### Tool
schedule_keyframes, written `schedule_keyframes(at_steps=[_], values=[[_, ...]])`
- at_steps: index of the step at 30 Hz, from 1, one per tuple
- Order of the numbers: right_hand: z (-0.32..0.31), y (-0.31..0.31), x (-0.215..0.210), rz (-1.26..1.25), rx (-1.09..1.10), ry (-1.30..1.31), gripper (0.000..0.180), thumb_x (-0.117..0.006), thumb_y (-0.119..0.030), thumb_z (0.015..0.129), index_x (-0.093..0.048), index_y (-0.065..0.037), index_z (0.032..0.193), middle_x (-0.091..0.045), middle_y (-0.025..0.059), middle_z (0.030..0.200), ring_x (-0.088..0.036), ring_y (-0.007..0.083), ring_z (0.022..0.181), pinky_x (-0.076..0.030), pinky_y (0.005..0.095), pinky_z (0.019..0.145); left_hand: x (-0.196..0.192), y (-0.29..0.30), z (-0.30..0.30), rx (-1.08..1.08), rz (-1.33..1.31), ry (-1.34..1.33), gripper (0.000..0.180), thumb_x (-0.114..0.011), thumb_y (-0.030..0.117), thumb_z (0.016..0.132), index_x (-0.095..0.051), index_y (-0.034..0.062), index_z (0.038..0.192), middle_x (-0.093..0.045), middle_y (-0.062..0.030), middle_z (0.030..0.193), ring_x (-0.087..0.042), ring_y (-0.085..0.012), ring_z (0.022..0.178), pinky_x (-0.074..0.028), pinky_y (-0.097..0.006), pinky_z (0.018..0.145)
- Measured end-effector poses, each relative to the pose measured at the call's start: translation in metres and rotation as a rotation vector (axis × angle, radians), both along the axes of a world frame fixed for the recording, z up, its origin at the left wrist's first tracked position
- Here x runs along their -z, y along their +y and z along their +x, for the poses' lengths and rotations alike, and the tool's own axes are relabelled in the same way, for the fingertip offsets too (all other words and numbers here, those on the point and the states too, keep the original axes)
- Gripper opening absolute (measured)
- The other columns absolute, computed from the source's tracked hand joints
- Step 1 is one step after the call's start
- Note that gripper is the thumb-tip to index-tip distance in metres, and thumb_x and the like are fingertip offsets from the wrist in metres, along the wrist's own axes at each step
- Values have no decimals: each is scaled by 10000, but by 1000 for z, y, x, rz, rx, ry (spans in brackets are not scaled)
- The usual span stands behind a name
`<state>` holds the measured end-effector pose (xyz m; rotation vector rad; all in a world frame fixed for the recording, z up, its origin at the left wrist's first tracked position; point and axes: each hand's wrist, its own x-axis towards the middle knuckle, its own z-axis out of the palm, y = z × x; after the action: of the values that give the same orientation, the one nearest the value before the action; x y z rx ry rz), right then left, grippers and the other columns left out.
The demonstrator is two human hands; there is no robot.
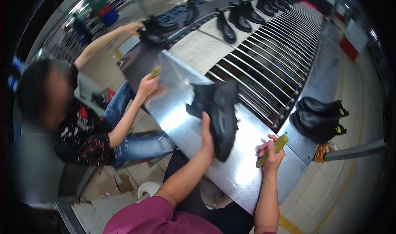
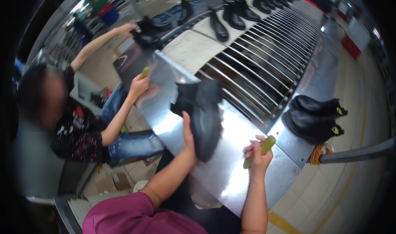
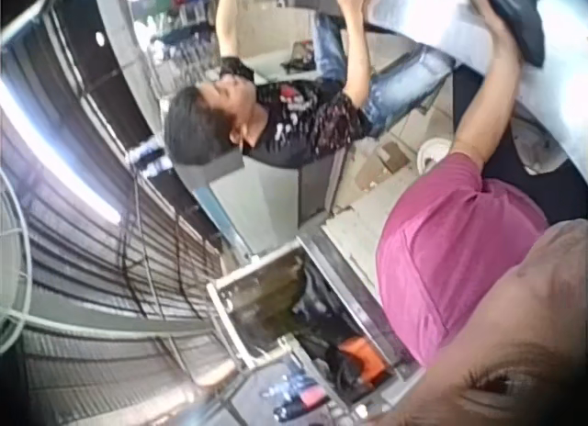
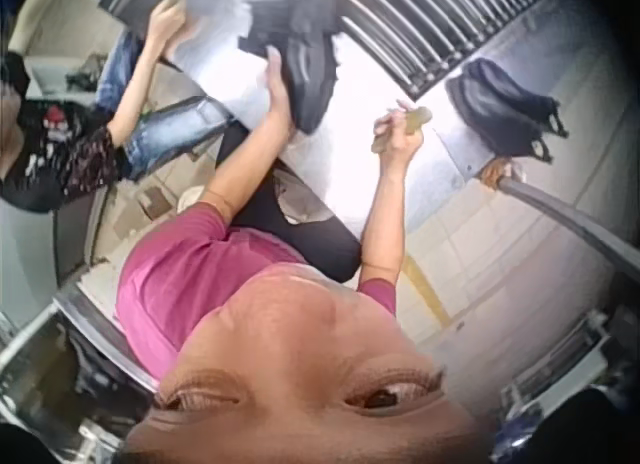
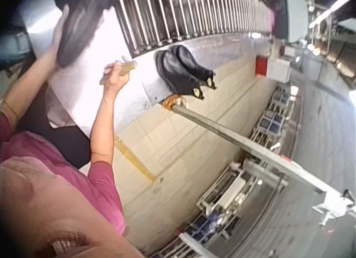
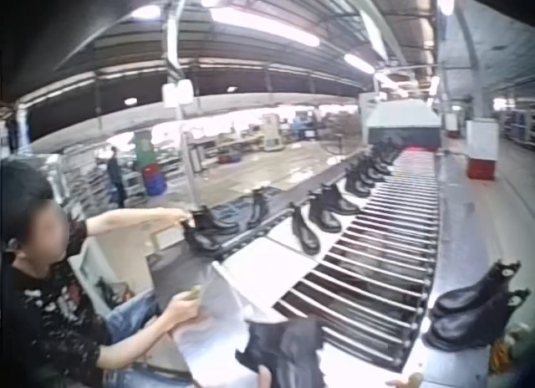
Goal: Polishing and finishing black boots using a hand tool at a manufacturing bench.
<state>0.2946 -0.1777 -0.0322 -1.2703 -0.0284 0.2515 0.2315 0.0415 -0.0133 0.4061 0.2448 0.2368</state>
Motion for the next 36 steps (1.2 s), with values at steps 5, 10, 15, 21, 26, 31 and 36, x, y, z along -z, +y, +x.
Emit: schedule_keyframes(at_steps=[5,10,15,21,26,31,36], values=[[5,-5,11,0,-30,-85,358,-645,-277,1033,-592,18,1229,-635,81,722,-540,109,506,-440,245,491,17,-58,-93,7,24,41,877,-524,693,972,-438,6,1511,-588,-138,1415,-606,-251,1237,-500,-400,1054],[15,17,14,6,-9,-65,340,-694,-324,1001,-625,-41,1175,-574,10,651,-525,101,473,-423,263,429,34,-48,-114,-208,347,324,517,-750,264,891,-591,10,1311,-665,-75,1162,-651,-199,1027,-536,-356,920],[6,21,13,-24,26,-105,371,-701,-337,990,-632,-16,1163,-640,63,742,-578,111,543,-483,267,476,36,-48,-93,-302,453,268,445,-695,330,981,-625,-28,1235,-658,-75,1119,-614,-149,977,-503,-313,880],[-4,11,15,-125,78,-175,370,-667,-319,1015,-630,12,1177,-656,79,766,-593,115,559,-500,267,493,59,-61,-97,-406,730,307,470,-665,361,1003,-632,-73,1181,-660,-120,1154,-598,-192,1033,-455,-344,961],[-9,37,-1,-207,138,-198,475,-672,-408,1018,-605,7,1239,-668,86,829,-607,121,637,-521,271,593,46,-67,-96,-539,816,266,410,-676,325,984,-654,-51,1146,-677,-118,1089,-618,-209,987,-474,-357,925],[4,92,-51,278,-116,-264,385,-686,-388,1014,-615,-18,1089,-543,26,692,-592,176,643,-532,341,617,41,-64,-95,-575,935,312,326,-687,281,965,-666,-27,1070,-690,-126,978,-650,-243,886,-506,-388,846],[13,141,-59,266,-149,-158,377,-695,-417,998,-590,-67,906,-445,10,609,-506,167,537,-484,363,562,38,-62,-94,-569,937,287,302,-692,237,951,-665,-39,1071,-701,-135,960,-667,-260,871,-519,-393,831]])
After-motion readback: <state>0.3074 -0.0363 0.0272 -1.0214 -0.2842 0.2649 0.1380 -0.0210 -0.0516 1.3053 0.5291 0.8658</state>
